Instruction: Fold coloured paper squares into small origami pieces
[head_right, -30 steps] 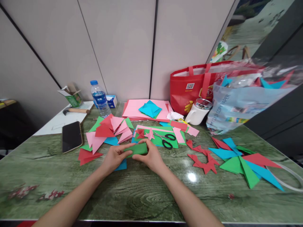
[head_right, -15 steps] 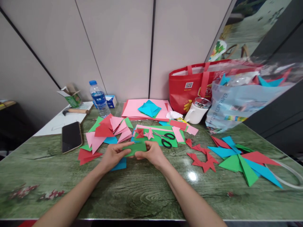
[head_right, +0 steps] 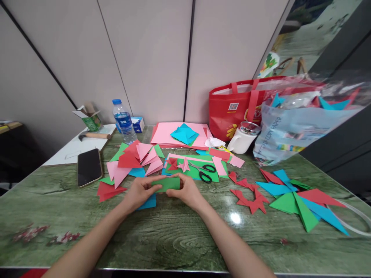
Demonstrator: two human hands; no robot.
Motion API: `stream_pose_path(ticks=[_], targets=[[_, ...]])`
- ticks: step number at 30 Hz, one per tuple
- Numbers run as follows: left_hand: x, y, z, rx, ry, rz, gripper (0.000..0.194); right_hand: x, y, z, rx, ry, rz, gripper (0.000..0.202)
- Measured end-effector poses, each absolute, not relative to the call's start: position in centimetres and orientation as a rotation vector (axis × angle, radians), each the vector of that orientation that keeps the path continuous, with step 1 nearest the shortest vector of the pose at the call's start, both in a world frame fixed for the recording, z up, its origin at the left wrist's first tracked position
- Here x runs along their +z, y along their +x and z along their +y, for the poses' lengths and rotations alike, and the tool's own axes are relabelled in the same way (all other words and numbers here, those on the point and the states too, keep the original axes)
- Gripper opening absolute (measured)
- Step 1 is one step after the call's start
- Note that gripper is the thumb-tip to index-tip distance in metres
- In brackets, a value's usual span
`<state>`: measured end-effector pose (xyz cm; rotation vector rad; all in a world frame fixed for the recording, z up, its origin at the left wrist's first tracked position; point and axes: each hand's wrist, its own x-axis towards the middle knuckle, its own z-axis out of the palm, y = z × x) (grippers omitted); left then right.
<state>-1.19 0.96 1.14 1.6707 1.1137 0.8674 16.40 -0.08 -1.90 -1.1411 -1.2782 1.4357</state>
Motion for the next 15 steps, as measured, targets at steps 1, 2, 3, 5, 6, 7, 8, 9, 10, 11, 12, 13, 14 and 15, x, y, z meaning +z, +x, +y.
stream_pose_path(ticks=[1,2,3,5,6,7,8,9,10,11,12,13,14,15], targets=[[1.2,-1.1,0.9,0.862,1.686,1.100,0.029,-2.0,16.3,-0.1,1.429,-1.167,-1.301,0.039],[1.2,-1.1,0.9,0.860,1.676,1.076,0.029,-2.0,16.3,-0.2,1.447,-1.173,-1.306,0.035],[1.1,-1.1,0.8,0.859,1.644,1.044,0.030,-1.9,16.3,-0.2,1.482,-1.162,-1.297,0.033],[1.0,-1.1,0.9,0.852,1.555,0.974,0.031,-1.8,16.5,-0.2,1.561,-1.112,-1.257,0.033],[0.8,-1.2,0.9,0.849,1.517,0.940,0.030,-1.7,16.6,-0.2,1.592,-1.083,-1.242,0.034],[0.7,-1.2,0.9,0.848,1.494,0.913,0.028,-1.6,16.8,-0.2,1.614,-1.059,-1.234,0.036],[0.6,-1.2,1.0,0.845,1.488,0.895,0.024,-1.5,16.9,-0.2,1.630,-1.045,-1.230,0.036],[0.5,-1.3,1.0,0.844,1.492,0.887,0.020,-1.4,17.1,-0.1,1.642,-1.041,-1.226,0.036],[0.4,-1.3,1.1,0.848,1.494,0.887,0.017,-1.3,17.3,-0.1,1.652,-1.044,-1.220,0.036],[0.3,-1.3,1.1,0.853,1.491,0.890,0.015,-1.3,17.4,0.0,1.660,-1.052,-1.212,0.036],[0.4,-1.3,1.2,0.859,1.483,0.897,0.014,-1.2,17.6,0.0,1.667,-1.059,-1.205,0.035],[0.4,-1.2,1.2,0.863,1.469,0.907,0.015,-1.2,17.7,0.1,1.674,-1.059,-1.201,0.034],[0.5,-1.2,1.2,0.868,1.454,0.918,0.016,-1.1,17.9,0.1,1.678,-1.052,-1.199,0.033],[0.6,-1.1,1.2,0.874,1.442,0.932,0.017,-1.1,17.9,0.2,1.679,-1.038,-1.199,0.032]])
